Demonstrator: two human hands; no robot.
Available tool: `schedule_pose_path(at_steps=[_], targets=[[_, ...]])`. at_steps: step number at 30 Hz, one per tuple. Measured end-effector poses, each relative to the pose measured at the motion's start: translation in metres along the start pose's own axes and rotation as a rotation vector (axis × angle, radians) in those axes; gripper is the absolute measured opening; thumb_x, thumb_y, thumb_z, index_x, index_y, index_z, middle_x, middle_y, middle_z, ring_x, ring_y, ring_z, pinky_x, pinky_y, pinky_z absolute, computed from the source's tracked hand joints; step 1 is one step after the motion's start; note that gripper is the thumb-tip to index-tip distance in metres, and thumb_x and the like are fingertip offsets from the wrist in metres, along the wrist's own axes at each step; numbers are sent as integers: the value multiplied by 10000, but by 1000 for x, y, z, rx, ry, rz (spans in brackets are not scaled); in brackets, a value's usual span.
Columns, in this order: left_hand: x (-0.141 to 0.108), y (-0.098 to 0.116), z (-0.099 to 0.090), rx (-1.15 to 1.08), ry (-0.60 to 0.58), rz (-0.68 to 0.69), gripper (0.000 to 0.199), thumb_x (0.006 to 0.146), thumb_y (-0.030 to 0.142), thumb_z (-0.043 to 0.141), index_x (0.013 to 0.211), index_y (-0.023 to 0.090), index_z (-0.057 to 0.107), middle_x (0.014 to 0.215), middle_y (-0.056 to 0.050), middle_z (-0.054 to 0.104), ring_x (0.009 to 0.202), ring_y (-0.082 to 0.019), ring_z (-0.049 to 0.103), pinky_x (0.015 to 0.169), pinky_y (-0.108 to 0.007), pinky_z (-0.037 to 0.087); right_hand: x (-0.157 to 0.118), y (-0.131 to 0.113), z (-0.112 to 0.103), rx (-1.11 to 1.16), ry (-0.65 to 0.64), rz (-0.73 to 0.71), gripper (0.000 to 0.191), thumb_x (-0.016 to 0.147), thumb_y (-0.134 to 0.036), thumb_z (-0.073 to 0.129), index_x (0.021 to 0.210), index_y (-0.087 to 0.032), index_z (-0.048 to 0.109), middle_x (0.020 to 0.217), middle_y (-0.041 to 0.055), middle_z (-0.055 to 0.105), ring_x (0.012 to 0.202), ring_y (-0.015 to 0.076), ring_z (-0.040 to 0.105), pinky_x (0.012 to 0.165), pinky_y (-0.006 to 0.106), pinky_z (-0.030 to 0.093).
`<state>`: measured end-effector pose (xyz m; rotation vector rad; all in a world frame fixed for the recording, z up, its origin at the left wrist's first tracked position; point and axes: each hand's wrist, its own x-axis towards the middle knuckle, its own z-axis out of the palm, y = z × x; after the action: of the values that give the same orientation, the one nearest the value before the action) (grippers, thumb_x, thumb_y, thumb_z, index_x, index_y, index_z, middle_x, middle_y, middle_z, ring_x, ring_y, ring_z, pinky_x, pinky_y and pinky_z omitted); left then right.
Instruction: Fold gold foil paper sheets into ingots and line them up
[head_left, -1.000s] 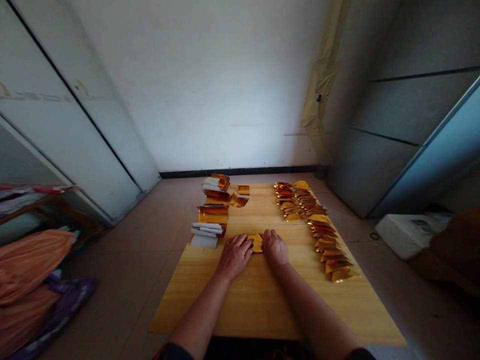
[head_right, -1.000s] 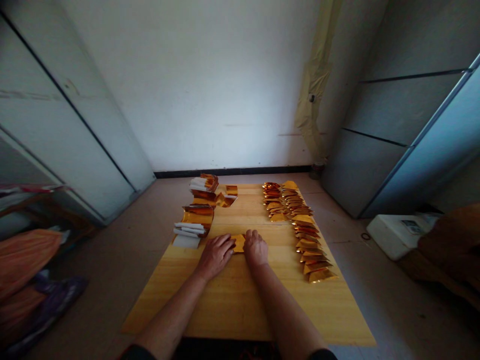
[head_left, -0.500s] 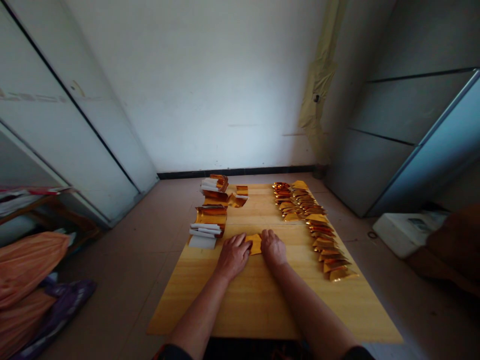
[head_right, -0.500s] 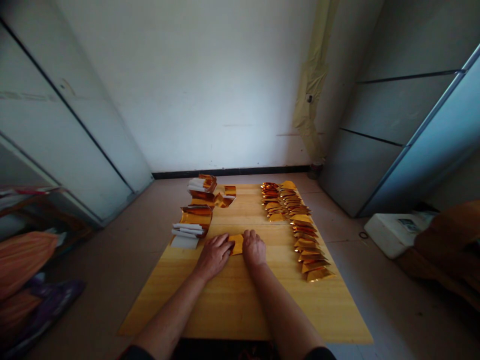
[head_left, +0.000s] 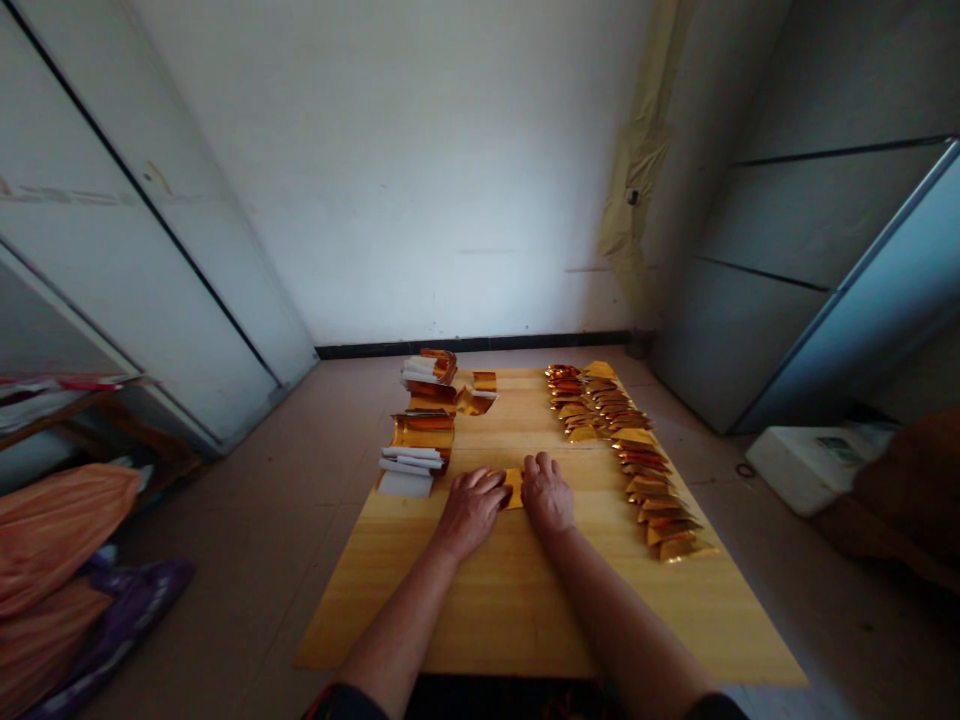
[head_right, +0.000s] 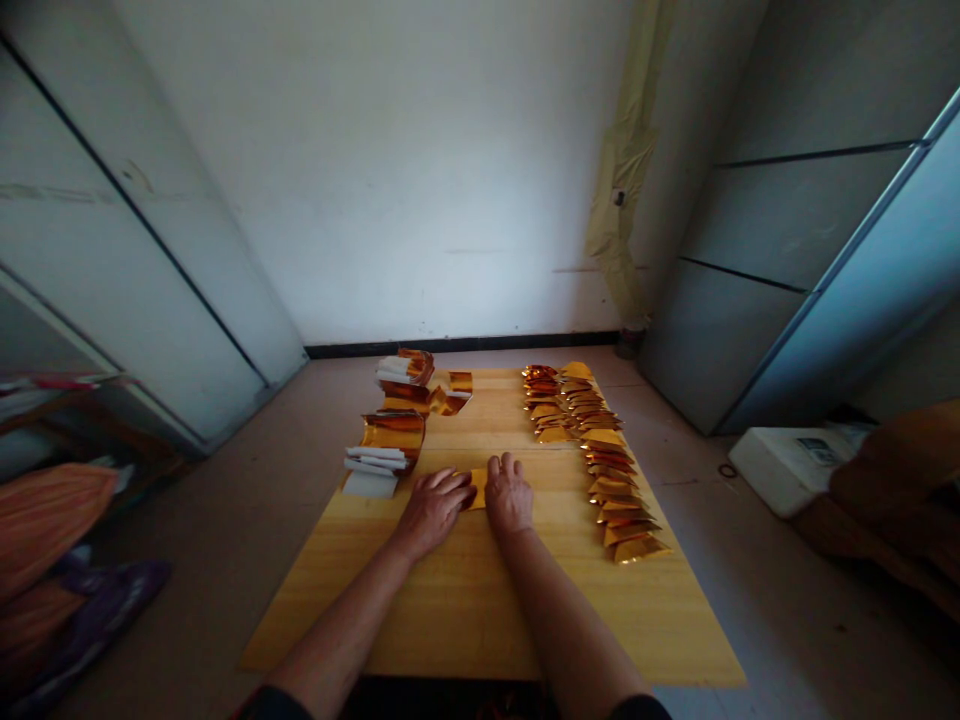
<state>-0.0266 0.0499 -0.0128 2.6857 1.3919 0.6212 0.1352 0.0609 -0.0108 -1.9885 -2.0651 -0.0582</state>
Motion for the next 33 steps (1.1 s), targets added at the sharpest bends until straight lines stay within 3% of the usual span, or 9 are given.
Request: schedule_pose_path(at_steps=[14,18,20,23,27,33], targets=[[1,2,-3,-42,-18,-32,280,853,147,495,1034,310,634,1231,2,614,1155,-180,518,944,-389,339,-2,18,-7,28,-28,-41,172,911,-252,465,872,-233,631,936,59,572,920,188,488,616,230,362],[1,3,-3,-31,-47,-53,272,865,163,480,1038,312,628,1249,7,603,1156,-176,516,943,-394,331,-4,26,-7,95,47,-41,190,897,-197,466,917,-232,653,975,67,583,915,185,489,664,238,378],[1,3,-3,-25,-57,-59,271,875,174,472,1045,320,625,1252,9,601,1161,-175,512,941,-397,328,-6,27,-7,147,133,-102,208,870,-160,485,971,-222,657,1044,76,583,937,188,487,719,249,386],[2,3,-3,-16,-57,-70,277,880,184,468,1062,324,624,1244,1,605,1168,-180,506,948,-403,324,-10,25,-8,189,195,-311,183,858,-181,519,952,-220,671,1061,75,598,937,195,484,778,277,373],[2,3,-2,-12,-64,-81,298,863,166,482,1078,319,620,1245,-7,606,1174,-188,501,953,-411,322,-15,20,-7,168,106,-476,148,878,-231,532,895,-244,678,921,47,635,876,177,500,741,275,341],[1,4,-2,-24,-53,-100,287,865,176,487,1062,331,625,1267,14,595,1185,-185,496,971,-416,310,-18,29,-7,230,50,-387,164,878,-226,544,800,-245,686,857,18,649,848,158,521,719,266,320]])
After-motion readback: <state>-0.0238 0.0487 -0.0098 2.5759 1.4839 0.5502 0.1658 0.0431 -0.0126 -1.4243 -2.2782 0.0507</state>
